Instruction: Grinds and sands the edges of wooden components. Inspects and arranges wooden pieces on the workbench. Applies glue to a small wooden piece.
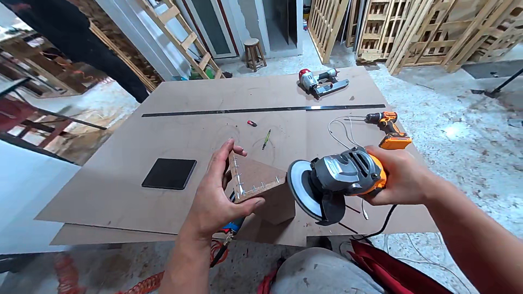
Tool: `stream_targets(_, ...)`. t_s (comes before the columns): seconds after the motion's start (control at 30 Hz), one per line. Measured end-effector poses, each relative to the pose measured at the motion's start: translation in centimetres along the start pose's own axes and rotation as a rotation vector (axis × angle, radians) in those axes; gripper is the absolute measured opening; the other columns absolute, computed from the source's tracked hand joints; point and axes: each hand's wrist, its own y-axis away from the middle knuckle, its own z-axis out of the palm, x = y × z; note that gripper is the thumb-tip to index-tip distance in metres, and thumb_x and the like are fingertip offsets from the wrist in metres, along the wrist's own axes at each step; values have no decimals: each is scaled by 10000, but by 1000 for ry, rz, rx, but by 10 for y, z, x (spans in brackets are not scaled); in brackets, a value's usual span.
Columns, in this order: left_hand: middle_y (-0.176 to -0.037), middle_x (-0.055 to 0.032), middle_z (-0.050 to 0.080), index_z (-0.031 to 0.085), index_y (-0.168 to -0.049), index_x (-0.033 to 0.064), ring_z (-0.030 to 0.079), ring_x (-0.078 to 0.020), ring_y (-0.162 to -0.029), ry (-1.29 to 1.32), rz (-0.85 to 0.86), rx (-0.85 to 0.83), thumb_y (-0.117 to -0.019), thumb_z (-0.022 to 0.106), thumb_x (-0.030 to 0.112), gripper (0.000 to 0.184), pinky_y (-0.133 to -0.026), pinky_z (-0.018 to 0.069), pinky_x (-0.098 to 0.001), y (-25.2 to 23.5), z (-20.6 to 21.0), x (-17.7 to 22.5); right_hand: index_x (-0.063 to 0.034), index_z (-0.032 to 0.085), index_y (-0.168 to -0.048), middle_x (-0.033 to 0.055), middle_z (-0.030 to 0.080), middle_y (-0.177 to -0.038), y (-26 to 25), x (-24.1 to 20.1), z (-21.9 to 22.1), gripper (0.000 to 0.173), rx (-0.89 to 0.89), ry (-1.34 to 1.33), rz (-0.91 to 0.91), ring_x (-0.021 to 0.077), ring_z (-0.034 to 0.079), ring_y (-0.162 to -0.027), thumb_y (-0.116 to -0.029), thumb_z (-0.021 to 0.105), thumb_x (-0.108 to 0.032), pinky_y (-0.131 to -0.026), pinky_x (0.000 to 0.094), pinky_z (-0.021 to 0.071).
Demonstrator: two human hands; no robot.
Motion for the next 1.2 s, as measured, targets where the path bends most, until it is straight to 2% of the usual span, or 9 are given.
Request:
stream_targets(0.2,-1455,-13,513,285,-1603,184,534,-215,-1320,12,0,-3,-542,900,598,1294,-1034,549,-408,1,-1,-1,-198,637,-1181,-120,686,-891,-25,-11,-18,624,-71,78,-79,-25,657,-786,-643,809,-464,-640,260,596)
stream_targets(0.3,-1452,-9,511,282,-1604,209,562,-210,-1290,21,-2,-8,-544,909,566,1282,-991,581,-395,1,-1,-1,-215,622,-1108,-139,654,-819,-35,-18,-29,547,-102,151,-98,-32,637,-714,-648,779,-465,-566,258,572)
stream_targets(0.5,-1468,-19,494,271,-1607,200,520,-221,-1340,31,16,-17,-537,912,548,1295,-1026,563,-422,4,-5,-4,-249,628,-1111,-149,646,-797,-19,-3,-41,562,-146,196,-22,-9,631,-681,-632,784,-496,-549,312,567)
stream_targets(0.67,-1468,-32,499,265,-1608,177,524,-239,-1332,44,39,-28,-566,905,563,1283,-1045,548,-428,6,-9,-5,-211,643,-1163,-115,695,-900,26,12,-25,621,43,122,152,-17,669,-793,-641,798,-510,-642,303,604)
stream_targets(0.77,-1481,-63,505,249,-1612,135,533,-253,-1331,57,54,-7,-608,874,644,1288,-1061,532,-420,6,-18,-10,-203,653,-1154,-85,702,-890,60,19,-5,663,203,25,411,14,673,-775,-612,796,-556,-651,342,594)
stream_targets(0.87,-1486,-100,515,244,-1612,108,540,-282,-1336,101,36,35,-619,868,663,1297,-1068,529,-432,4,-36,-23,-212,657,-1161,-72,731,-890,93,28,21,724,435,-369,636,50,711,-765,-602,838,-635,-661,311,627)
stream_targets(1.0,-1539,-122,461,211,-1627,134,489,-305,-1387,202,-10,17,-611,880,667,1328,-1082,511,-455,3,-61,-42,-257,588,-1136,-161,692,-843,127,37,59,593,732,-667,734,-20,686,-736,-815,672,-749,-641,190,594)
stream_targets(1.1,-1566,-106,437,197,-1635,157,480,-286,-1398,208,-54,-21,-590,894,663,1353,-1076,515,-434,-1,-67,-40,-160,533,-1244,-59,707,-950,138,31,70,528,842,-859,799,76,717,-826,-944,606,-588,-751,254,618)
stream_targets(1.2,-1583,-111,412,193,-1631,142,444,-291,-1429,180,-57,-64,-598,887,668,1351,-1117,478,-439,-5,-69,-37,-156,505,-1201,-62,685,-967,135,9,68,371,944,-1001,875,62,705,-857,-1006,432,-463,-786,220,597)
